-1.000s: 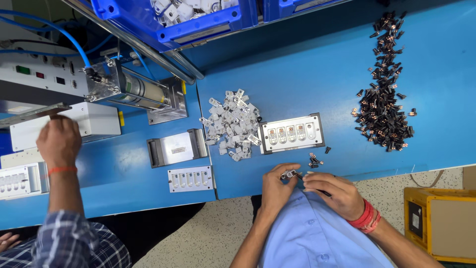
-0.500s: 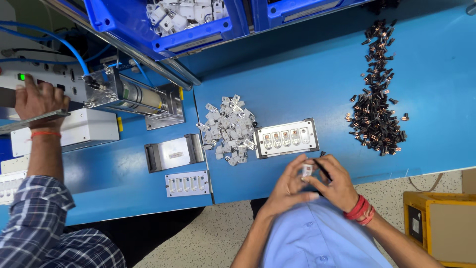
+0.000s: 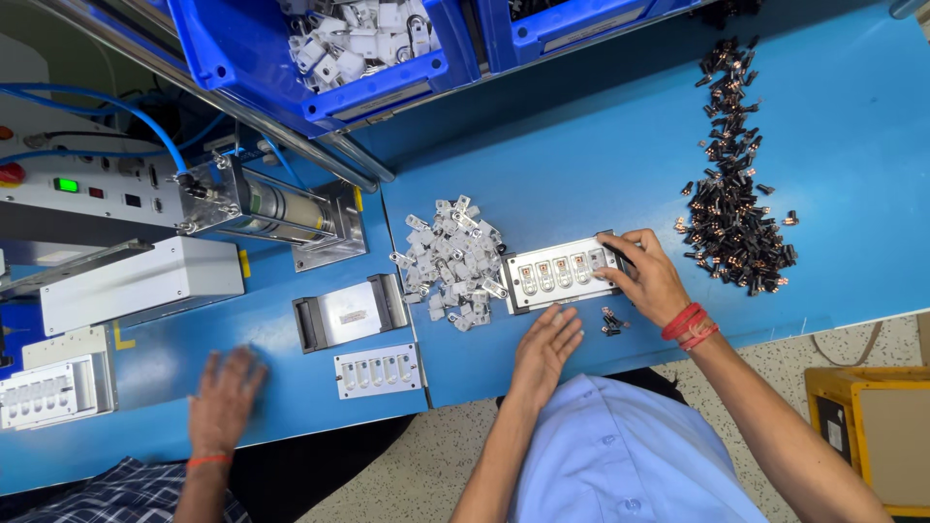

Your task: The person assembles small electrical components by hand at a blue workbench. They pick white plastic housings and dark metal pins, insert the pins into the housings, and place the assembled units into a metal tray. A coworker is visible to the left performing a similar task.

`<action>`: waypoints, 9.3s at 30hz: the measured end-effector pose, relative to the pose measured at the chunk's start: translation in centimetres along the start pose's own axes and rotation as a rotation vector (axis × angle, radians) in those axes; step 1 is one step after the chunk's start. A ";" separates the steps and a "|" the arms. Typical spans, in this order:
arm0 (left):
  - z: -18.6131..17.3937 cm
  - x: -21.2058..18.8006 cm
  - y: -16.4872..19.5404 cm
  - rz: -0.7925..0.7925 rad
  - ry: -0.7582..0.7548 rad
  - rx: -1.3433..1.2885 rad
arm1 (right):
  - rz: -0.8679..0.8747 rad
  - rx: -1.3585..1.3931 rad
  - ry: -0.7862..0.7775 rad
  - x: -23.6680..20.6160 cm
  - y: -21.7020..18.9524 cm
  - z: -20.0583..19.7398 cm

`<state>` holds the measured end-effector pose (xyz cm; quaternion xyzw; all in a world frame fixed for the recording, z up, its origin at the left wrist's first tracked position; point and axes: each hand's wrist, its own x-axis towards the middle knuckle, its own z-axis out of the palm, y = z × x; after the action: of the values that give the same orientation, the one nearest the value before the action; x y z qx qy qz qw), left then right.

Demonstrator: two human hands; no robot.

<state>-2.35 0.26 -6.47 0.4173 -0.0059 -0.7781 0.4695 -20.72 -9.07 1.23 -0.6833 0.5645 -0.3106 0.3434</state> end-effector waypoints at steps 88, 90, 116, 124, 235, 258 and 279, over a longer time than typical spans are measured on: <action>-0.3 0.0 6.9 1.099 0.687 1.549 | 0.493 -0.066 0.293 -8.7 5.0 -4.4; -2.0 -1.3 5.7 1.074 0.899 1.385 | 0.418 -0.169 0.403 -8.2 5.2 -4.9; -1.2 -2.0 -2.1 0.878 0.447 1.540 | 0.397 0.330 -0.335 -9.1 6.3 -0.6; 1.0 -3.3 -1.2 0.620 0.101 1.339 | 0.353 0.690 -0.462 -9.4 3.3 2.8; 3.1 -5.1 0.9 0.609 -0.085 1.118 | -0.417 -0.077 -0.136 -10.6 0.7 -0.7; -2.2 -1.1 2.1 1.080 0.520 1.513 | 0.174 -0.241 0.182 -9.0 5.6 -5.4; -2.8 -3.1 2.2 0.701 0.435 1.368 | 0.264 -0.622 0.243 -0.5 6.6 -6.6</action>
<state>1.75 2.38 -5.42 0.7292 -0.5211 -0.3101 0.3172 -29.89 -10.16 -0.41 -0.6343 0.7522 -0.1560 0.0867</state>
